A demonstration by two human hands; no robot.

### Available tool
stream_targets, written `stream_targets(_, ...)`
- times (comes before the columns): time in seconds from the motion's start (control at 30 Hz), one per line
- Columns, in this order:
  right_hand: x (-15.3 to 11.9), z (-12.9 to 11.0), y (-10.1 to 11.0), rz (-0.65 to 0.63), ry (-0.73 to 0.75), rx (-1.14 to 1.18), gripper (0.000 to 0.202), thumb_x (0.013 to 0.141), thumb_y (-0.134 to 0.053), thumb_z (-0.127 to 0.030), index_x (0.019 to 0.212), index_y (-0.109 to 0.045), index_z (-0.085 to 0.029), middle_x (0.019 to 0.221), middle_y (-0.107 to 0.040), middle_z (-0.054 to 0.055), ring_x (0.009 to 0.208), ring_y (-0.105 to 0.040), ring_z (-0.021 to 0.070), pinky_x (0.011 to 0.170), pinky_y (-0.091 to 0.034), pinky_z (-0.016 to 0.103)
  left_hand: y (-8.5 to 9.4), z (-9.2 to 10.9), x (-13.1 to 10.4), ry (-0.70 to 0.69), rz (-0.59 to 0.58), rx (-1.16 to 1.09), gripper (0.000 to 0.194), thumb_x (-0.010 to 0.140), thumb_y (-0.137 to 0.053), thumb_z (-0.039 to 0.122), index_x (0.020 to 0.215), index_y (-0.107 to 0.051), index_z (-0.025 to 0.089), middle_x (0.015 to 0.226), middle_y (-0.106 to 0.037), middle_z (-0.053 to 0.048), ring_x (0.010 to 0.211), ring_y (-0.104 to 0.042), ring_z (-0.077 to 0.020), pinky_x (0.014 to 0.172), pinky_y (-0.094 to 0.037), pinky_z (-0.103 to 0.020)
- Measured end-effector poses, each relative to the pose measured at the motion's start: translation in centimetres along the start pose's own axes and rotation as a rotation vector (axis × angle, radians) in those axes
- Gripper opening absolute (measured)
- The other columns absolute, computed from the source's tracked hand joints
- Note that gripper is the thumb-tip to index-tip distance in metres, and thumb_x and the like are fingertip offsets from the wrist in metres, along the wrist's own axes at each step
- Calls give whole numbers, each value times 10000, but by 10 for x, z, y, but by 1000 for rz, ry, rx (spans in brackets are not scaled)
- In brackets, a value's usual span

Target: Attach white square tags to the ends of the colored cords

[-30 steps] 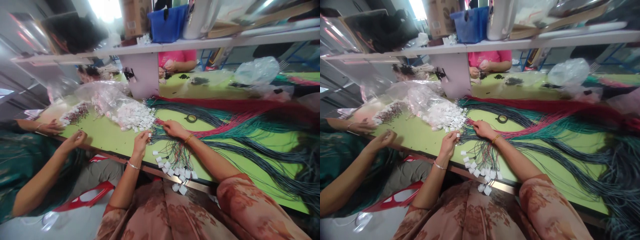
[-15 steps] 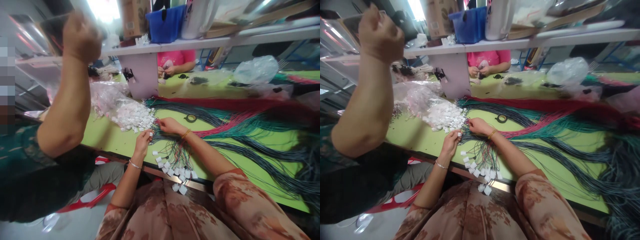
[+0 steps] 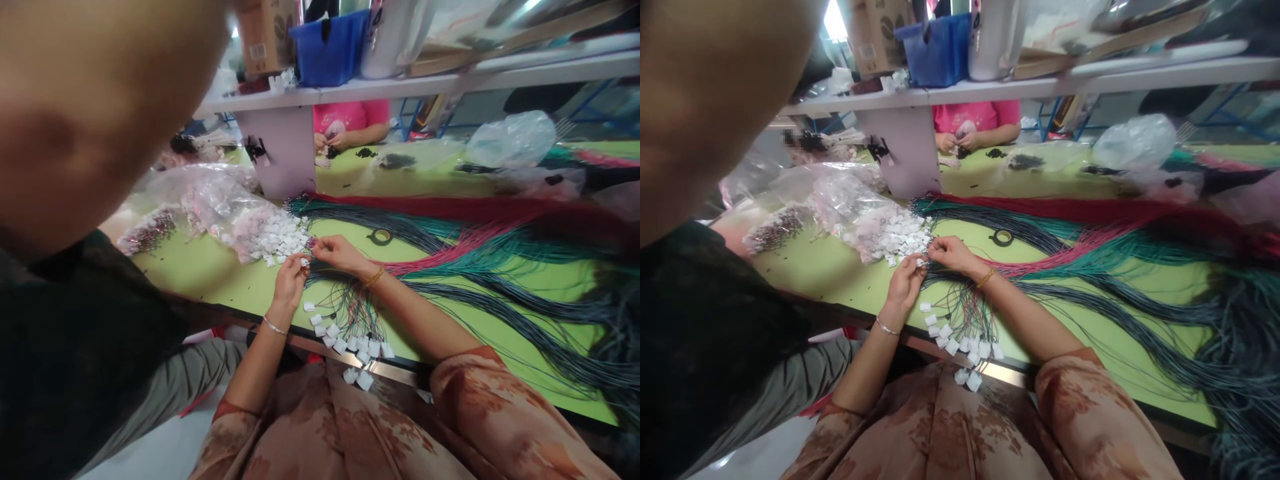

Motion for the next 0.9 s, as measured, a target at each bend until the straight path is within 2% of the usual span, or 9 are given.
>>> stream_targets(0.13,-12,3,1,59,-19,8,208,692,-582,-348,684,-571,-140,615,-532,-32,566,-405,79,566,-334,213,-1,-3,1,21,-1,-26,151,756,-710,252,851,-638,159,853,-648,-42,676,-558,-92,653,-456,-229)
stream_targets(0.27,-21,-3,-1,61,47,-67,164,709,-553,-310,702,-570,-147,639,-556,-20,575,-422,88,564,-337,212,-3,-5,1,29,-16,-64,168,736,-724,239,846,-635,149,860,-645,-39,667,-551,-83,653,-452,-224)
stream_targets(0.43,-31,-19,-3,92,172,-365,87,745,-524,-235,749,-574,-164,611,-516,-24,563,-409,104,559,-300,222,-5,-5,0,23,-21,-33,186,728,-733,257,835,-628,146,827,-644,-41,673,-555,-93,660,-451,-233)
stream_targets(0.6,-38,-24,-17,30,304,-675,60,790,-499,-192,761,-543,-166,727,-592,61,657,-476,158,620,-320,267,-3,-12,0,0,2,3,225,699,-764,269,822,-636,132,717,-593,-1,603,-517,-66,600,-423,-208)
stream_targets(0.77,-39,-15,-20,20,326,-650,90,827,-478,-191,756,-530,-173,736,-599,67,662,-480,159,636,-336,266,-4,-22,2,27,-8,11,183,694,-737,252,783,-655,115,698,-600,-18,594,-518,-77,578,-417,-217)
stream_targets(0.9,-36,-12,-15,16,238,-570,76,807,-507,-190,744,-540,-163,723,-609,48,630,-473,136,604,-316,243,-4,-20,3,1,19,46,185,685,-734,254,787,-663,116,698,-607,-18,594,-518,-78,576,-410,-217)
Point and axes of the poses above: each hand's wrist, its own x-axis towards the middle knuckle, its own y-axis out of the back of the hand, z = x × y, the point moved 7 cm from there along x, towards the middle knuckle
